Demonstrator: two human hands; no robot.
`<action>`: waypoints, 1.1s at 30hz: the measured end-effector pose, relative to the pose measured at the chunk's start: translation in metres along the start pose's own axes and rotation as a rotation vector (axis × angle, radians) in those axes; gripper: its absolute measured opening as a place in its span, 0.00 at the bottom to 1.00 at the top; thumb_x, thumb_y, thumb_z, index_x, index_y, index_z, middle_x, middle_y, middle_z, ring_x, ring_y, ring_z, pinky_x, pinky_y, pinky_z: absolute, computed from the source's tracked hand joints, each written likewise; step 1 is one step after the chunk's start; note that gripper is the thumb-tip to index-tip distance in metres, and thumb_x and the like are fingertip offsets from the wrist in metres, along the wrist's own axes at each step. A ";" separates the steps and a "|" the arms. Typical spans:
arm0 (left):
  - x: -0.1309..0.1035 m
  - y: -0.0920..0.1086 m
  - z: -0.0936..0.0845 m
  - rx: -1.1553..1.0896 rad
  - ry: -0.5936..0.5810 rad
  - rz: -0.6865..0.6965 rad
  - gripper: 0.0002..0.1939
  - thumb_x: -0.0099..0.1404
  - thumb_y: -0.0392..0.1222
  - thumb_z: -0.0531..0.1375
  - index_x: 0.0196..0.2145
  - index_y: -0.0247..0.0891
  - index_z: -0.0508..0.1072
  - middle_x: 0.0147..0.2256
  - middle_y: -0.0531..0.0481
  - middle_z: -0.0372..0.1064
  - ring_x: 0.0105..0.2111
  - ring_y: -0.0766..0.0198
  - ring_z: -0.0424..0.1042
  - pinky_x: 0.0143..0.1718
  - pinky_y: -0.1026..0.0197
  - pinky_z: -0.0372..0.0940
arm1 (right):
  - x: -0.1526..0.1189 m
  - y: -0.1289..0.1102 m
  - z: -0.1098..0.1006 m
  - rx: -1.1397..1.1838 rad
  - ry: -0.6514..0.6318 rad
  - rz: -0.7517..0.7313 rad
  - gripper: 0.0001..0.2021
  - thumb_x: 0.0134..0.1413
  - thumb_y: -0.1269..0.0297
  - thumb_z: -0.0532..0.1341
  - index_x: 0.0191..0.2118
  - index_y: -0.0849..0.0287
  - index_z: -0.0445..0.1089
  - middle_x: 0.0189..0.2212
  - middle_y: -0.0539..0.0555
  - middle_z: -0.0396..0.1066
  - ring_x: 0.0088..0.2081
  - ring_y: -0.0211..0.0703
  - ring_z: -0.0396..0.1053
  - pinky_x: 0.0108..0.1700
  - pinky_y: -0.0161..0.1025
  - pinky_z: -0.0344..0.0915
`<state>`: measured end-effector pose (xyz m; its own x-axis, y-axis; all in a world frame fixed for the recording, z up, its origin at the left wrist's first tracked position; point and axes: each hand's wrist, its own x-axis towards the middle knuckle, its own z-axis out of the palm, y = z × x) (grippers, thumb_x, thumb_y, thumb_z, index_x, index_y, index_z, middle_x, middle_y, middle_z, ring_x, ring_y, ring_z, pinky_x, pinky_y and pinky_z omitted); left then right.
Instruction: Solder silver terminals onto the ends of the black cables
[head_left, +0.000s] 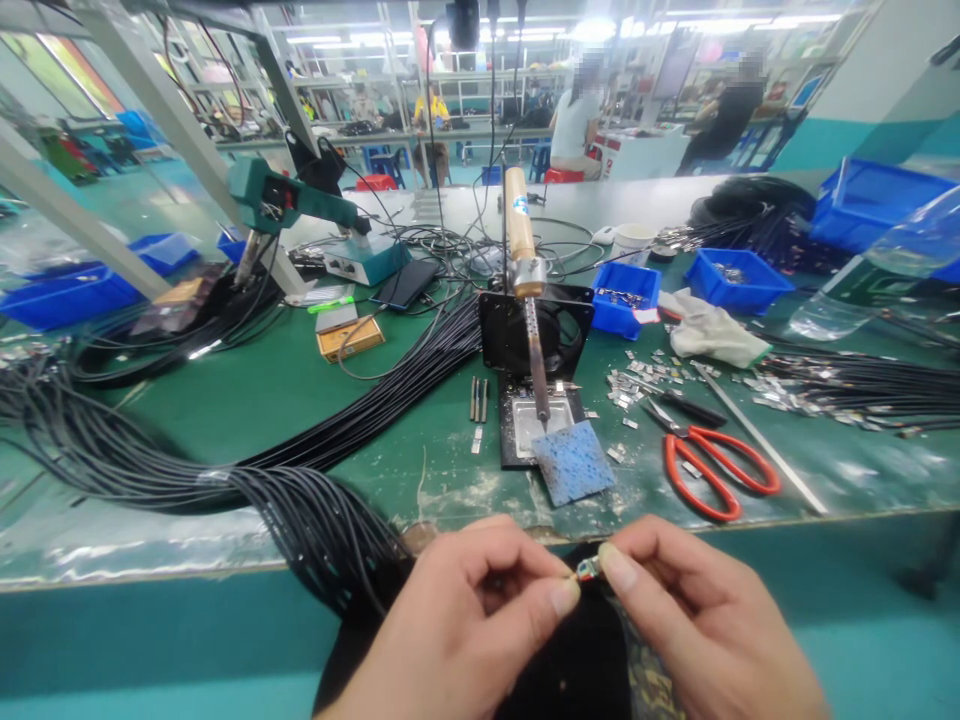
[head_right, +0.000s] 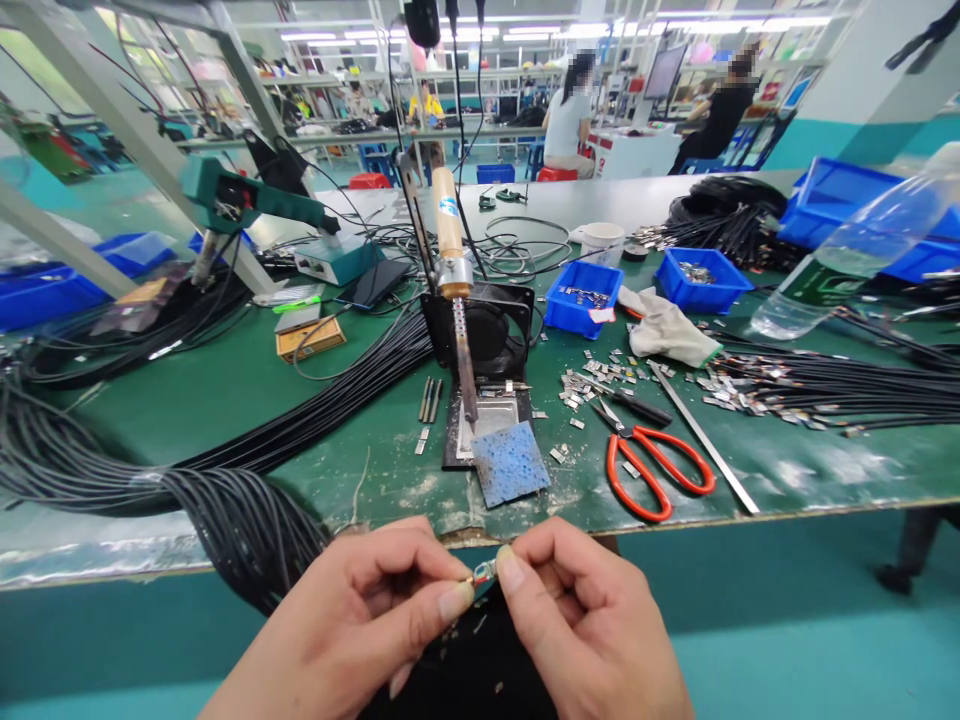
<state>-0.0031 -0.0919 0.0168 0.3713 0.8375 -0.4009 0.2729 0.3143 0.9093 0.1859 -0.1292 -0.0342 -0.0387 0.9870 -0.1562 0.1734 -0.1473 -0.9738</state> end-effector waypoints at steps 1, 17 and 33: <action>0.001 -0.001 0.000 -0.002 -0.004 -0.001 0.11 0.65 0.47 0.65 0.31 0.36 0.79 0.27 0.55 0.65 0.23 0.68 0.61 0.23 0.65 0.56 | 0.000 0.000 0.000 -0.005 0.000 0.000 0.17 0.65 0.48 0.59 0.31 0.56 0.71 0.22 0.46 0.63 0.24 0.36 0.60 0.26 0.29 0.62; 0.007 -0.011 -0.008 -0.434 -0.120 -0.173 0.11 0.58 0.41 0.73 0.36 0.34 0.79 0.25 0.55 0.65 0.25 0.70 0.58 0.27 0.66 0.54 | -0.002 -0.012 0.012 0.100 0.123 0.101 0.18 0.60 0.47 0.63 0.27 0.56 0.72 0.21 0.47 0.63 0.25 0.36 0.59 0.27 0.30 0.60; 0.016 -0.020 -0.015 -0.665 -0.269 -0.225 0.10 0.58 0.38 0.72 0.34 0.34 0.76 0.26 0.54 0.65 0.23 0.70 0.62 0.26 0.66 0.57 | 0.004 -0.018 0.026 0.303 0.089 0.156 0.21 0.55 0.44 0.66 0.26 0.58 0.71 0.19 0.44 0.56 0.22 0.34 0.50 0.25 0.32 0.55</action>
<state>-0.0162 -0.0776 -0.0058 0.5974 0.6095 -0.5212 -0.1937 0.7404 0.6437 0.1566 -0.1239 -0.0218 0.0538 0.9510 -0.3045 -0.1299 -0.2957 -0.9464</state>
